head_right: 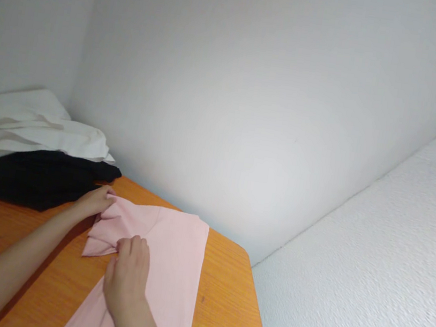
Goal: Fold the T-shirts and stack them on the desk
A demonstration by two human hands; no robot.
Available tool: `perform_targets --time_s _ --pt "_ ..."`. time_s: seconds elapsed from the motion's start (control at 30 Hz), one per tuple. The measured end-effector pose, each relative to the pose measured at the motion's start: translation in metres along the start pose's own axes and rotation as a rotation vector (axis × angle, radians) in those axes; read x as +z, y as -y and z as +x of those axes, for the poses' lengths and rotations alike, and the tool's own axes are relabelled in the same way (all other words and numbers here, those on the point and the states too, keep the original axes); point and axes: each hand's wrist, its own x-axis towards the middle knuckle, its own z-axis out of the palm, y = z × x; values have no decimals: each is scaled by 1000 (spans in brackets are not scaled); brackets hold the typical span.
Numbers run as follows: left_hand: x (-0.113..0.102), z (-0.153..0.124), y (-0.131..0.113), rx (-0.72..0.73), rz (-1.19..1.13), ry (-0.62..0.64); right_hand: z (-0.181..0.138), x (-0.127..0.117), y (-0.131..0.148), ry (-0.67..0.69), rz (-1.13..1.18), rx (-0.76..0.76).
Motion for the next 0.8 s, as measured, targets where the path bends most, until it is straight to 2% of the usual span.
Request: perform_targets --time_s 0.1,0.3,0.43,0.6,0.73,0.8 --pt "3 4 3 -20 2 5 7 2 8 31 -34 -80" --pt "5 7 4 -15 10 -1 30 11 4 52 -111 -71" --pt "3 7 5 3 15 -17 28 9 1 0 -23 -107" --pt "3 10 7 5 33 -16 13 -1 -5 107 132 -184" --pt "1 16 8 33 72 30 3 -17 -18 23 144 32" --pt "-2 18 7 43 108 60 -4 -22 -24 70 55 95"
